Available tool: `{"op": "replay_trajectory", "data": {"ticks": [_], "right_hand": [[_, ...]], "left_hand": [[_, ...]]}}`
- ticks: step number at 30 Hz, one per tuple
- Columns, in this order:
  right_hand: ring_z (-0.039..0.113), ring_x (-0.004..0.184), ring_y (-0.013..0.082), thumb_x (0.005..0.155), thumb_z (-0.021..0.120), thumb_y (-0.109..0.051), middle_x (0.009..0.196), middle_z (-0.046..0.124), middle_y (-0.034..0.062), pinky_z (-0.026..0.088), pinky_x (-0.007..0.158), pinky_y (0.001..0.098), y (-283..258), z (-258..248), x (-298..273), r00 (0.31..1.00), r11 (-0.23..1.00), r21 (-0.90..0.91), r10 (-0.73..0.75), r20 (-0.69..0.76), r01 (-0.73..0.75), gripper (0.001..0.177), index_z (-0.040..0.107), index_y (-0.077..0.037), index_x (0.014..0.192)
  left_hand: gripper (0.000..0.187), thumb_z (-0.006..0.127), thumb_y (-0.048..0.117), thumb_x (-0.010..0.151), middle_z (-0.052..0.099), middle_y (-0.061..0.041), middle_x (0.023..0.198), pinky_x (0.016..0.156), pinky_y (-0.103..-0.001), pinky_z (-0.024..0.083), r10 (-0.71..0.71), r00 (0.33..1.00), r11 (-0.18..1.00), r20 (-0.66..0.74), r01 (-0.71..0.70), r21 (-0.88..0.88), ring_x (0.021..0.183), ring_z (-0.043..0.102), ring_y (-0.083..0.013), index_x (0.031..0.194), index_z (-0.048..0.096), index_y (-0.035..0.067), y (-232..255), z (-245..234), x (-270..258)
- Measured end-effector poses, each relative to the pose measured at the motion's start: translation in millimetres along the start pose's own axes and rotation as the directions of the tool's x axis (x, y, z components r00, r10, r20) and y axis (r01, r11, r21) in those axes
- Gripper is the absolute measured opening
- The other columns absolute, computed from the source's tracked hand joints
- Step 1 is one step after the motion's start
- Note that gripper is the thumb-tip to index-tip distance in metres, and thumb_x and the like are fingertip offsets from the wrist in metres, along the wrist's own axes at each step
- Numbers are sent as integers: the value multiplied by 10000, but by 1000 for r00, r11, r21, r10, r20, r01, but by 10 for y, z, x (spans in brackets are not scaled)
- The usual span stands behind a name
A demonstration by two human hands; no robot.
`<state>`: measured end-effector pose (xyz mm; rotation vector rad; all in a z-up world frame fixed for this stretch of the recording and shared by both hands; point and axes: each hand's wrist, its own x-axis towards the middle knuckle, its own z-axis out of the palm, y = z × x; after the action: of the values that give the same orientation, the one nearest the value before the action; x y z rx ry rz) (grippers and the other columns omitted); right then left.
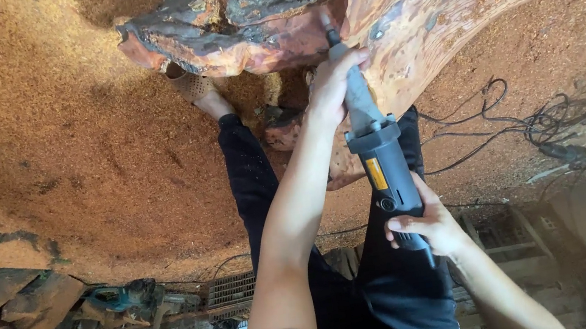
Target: Using a power carving tool to shape and refine the surface of a large wooden stump in a workshop.
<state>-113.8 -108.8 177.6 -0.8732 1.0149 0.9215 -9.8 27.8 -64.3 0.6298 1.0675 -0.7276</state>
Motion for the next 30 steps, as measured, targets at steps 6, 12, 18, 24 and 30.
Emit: {"op": "replay_trajectory", "data": {"ticks": [6, 12, 18, 24, 30], "right_hand": [[747, 542, 389, 675, 757, 102, 766, 660, 266, 647, 411, 550, -22, 66, 27, 999, 1000, 1, 21, -35, -21, 738, 543, -86, 1356], [738, 519, 394, 663, 746, 112, 744, 638, 250, 636, 390, 553, -44, 77, 80, 998, 999, -9, 51, -34, -51, 720, 547, -71, 1329], [731, 508, 397, 649, 753, 98, 677, 631, 257, 615, 387, 548, -163, 103, 128, 994, 993, -52, 106, -26, -107, 664, 587, -57, 1273], [727, 494, 396, 645, 757, 81, 605, 634, 257, 612, 389, 547, -353, 229, 142, 988, 984, -90, 152, -33, -154, 632, 601, -69, 1239], [722, 498, 392, 641, 760, 69, 614, 635, 262, 614, 401, 549, -334, 177, 208, 984, 976, -121, 180, -14, -180, 704, 586, -90, 1305]], "left_hand": [[300, 871, 235, 682, 617, -120, 717, 697, -428, 569, 52, 998, 998, -23, -51, 21, 719, 648, -237, 745, 692, 3, 28, 63, 39], [284, 891, 162, 679, 664, -135, 729, 783, -432, 587, 36, 997, 999, -69, -37, -16, 752, 707, -250, 778, 690, -14, 69, -32, 26], [330, 878, 94, 695, 685, -230, 799, 929, -502, 572, 36, 993, 996, -115, -46, -79, 883, 737, -333, 839, 664, -110, 207, -99, -70], [431, 870, 67, 708, 677, -330, 924, 973, -569, 542, 25, 993, 989, -117, -41, -143, 983, 714, -411, 935, 614, -194, 303, -110, -152], [449, 858, 83, 723, 692, -366, 971, 968, -569, 550, 27, 991, 986, -131, -48, -157, 988, 717, -415, 980, 609, -189, 281, -218, -98]]}}
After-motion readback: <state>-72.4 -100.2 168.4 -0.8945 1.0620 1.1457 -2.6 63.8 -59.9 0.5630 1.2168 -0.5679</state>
